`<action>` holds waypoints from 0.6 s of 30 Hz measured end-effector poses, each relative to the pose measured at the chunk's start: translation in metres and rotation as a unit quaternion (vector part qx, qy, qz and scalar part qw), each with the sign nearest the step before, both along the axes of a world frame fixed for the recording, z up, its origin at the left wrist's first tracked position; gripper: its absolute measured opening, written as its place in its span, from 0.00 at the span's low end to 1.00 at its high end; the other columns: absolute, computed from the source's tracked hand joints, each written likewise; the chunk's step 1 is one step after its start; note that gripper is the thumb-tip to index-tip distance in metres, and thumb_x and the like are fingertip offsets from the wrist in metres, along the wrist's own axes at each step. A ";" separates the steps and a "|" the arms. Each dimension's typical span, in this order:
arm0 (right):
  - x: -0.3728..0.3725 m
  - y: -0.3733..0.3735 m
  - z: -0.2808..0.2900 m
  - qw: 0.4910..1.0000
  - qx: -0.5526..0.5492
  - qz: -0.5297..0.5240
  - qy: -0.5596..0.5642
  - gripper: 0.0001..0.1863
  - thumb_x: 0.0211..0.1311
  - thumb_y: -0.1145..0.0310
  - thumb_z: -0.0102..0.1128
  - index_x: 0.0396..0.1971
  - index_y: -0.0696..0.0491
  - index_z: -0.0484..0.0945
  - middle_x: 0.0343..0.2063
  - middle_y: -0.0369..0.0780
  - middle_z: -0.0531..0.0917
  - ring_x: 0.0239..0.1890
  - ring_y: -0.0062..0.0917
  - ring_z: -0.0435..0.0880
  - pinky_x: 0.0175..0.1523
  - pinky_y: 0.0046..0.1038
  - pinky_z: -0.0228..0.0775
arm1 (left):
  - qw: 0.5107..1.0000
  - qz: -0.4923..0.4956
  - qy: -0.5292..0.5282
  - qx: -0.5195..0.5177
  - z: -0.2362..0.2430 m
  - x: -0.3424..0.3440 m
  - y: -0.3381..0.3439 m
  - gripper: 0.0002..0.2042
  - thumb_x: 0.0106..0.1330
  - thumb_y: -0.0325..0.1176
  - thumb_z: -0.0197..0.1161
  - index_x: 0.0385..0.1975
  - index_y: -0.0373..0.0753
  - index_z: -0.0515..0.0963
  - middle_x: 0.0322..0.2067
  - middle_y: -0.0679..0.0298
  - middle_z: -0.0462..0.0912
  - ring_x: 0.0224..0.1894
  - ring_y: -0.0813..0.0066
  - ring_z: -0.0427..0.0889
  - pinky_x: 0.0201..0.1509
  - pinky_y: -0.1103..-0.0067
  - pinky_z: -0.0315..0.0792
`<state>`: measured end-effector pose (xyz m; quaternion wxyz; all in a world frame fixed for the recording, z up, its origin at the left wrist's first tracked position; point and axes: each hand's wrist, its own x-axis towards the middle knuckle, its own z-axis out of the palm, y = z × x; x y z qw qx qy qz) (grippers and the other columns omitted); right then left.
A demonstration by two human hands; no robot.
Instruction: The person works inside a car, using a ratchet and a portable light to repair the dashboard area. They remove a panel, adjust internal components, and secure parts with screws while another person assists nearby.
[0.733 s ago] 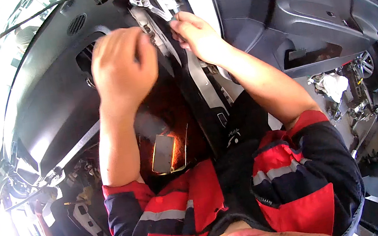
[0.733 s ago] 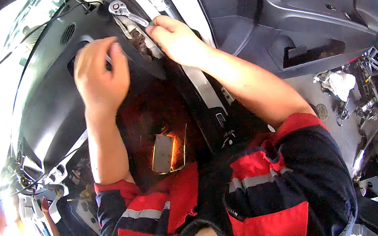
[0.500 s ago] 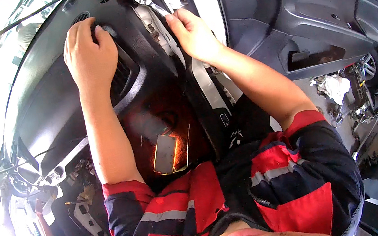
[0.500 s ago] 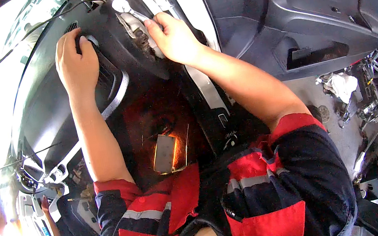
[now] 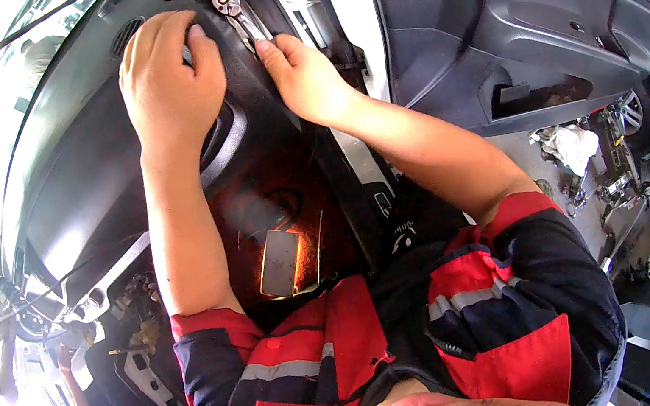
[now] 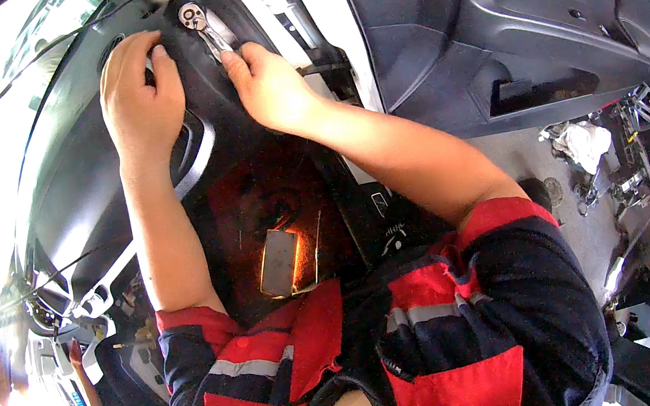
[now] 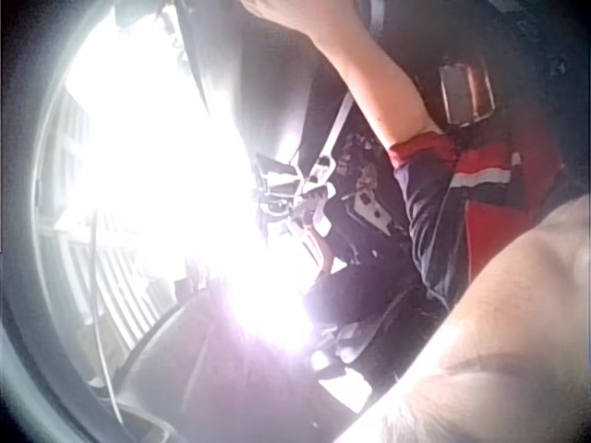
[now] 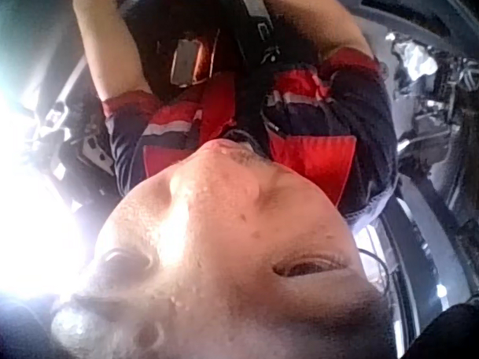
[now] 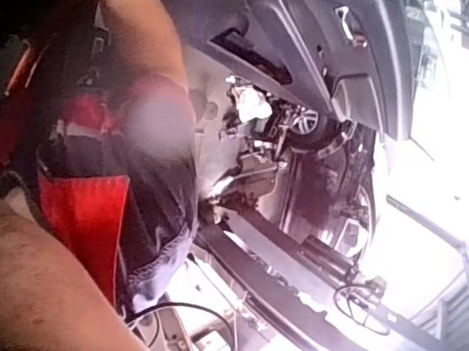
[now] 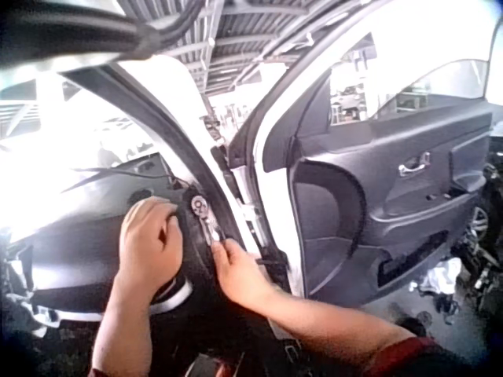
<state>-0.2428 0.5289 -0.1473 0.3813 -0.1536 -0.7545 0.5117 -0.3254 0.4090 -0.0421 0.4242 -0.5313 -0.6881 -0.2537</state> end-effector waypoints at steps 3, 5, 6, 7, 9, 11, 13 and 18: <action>0.001 -0.002 0.005 0.998 -0.054 -0.008 0.020 0.23 0.73 0.53 0.45 0.31 0.61 0.74 0.24 0.54 0.78 0.30 0.48 0.80 0.38 0.41 0.69 | 1.000 -0.019 -0.007 -0.012 0.004 -0.003 0.013 0.11 0.63 0.35 0.59 0.40 0.38 0.81 0.43 0.57 0.83 0.49 0.56 0.80 0.56 0.70 0.71; 0.004 0.000 0.006 0.998 -0.061 0.022 -0.008 0.24 0.74 0.52 0.44 0.31 0.61 0.74 0.25 0.55 0.79 0.33 0.50 0.80 0.40 0.42 0.69 | 0.999 0.009 -0.020 -0.024 0.009 -0.007 0.020 0.12 0.63 0.37 0.60 0.41 0.38 0.81 0.43 0.57 0.83 0.48 0.55 0.80 0.55 0.70 0.71; 0.007 0.003 0.006 0.998 -0.053 0.029 -0.023 0.24 0.74 0.52 0.44 0.31 0.61 0.74 0.26 0.55 0.79 0.33 0.51 0.81 0.40 0.43 0.70 | 0.992 0.041 -0.108 -0.051 0.017 -0.003 0.024 0.16 0.61 0.41 0.63 0.43 0.37 0.81 0.45 0.55 0.82 0.49 0.56 0.81 0.56 0.70 0.72; 0.010 0.003 0.006 0.997 -0.047 0.039 -0.038 0.24 0.73 0.52 0.44 0.32 0.61 0.74 0.26 0.56 0.79 0.34 0.52 0.81 0.41 0.43 0.70 | 0.986 0.083 -0.130 -0.061 0.022 0.000 0.029 0.18 0.60 0.42 0.64 0.44 0.37 0.81 0.46 0.54 0.82 0.50 0.57 0.81 0.56 0.70 0.72; 0.010 0.013 0.007 0.998 0.006 0.031 -0.045 0.24 0.73 0.52 0.45 0.32 0.61 0.75 0.27 0.56 0.80 0.36 0.52 0.81 0.42 0.43 0.71 | 0.968 0.164 -0.172 -0.079 0.032 0.005 0.039 0.21 0.58 0.45 0.66 0.45 0.35 0.80 0.48 0.52 0.82 0.51 0.59 0.81 0.56 0.71 0.71; 0.015 0.029 0.010 0.995 0.081 0.003 -0.052 0.26 0.71 0.50 0.46 0.32 0.61 0.76 0.26 0.57 0.81 0.36 0.53 0.82 0.42 0.44 0.73 | 0.962 0.109 -0.226 -0.108 0.048 0.013 0.040 0.22 0.55 0.46 0.68 0.40 0.32 0.82 0.40 0.49 0.84 0.45 0.57 0.83 0.52 0.70 0.74; 0.020 0.050 0.020 0.980 0.170 -0.024 -0.099 0.27 0.71 0.48 0.46 0.31 0.60 0.77 0.24 0.56 0.80 0.34 0.53 0.82 0.41 0.46 0.73 | 0.937 0.085 -0.306 -0.149 0.068 0.028 0.038 0.17 0.53 0.42 0.70 0.34 0.33 0.82 0.33 0.48 0.83 0.39 0.53 0.83 0.46 0.66 0.76; 0.026 0.087 0.062 0.859 0.489 -0.111 -0.105 0.24 0.66 0.46 0.52 0.32 0.55 0.81 0.23 0.48 0.83 0.32 0.41 0.86 0.38 0.39 0.79 | 0.959 0.102 -0.144 -0.222 0.072 -0.011 0.037 0.24 0.49 0.45 0.73 0.36 0.29 0.83 0.39 0.46 0.83 0.42 0.56 0.83 0.46 0.69 0.75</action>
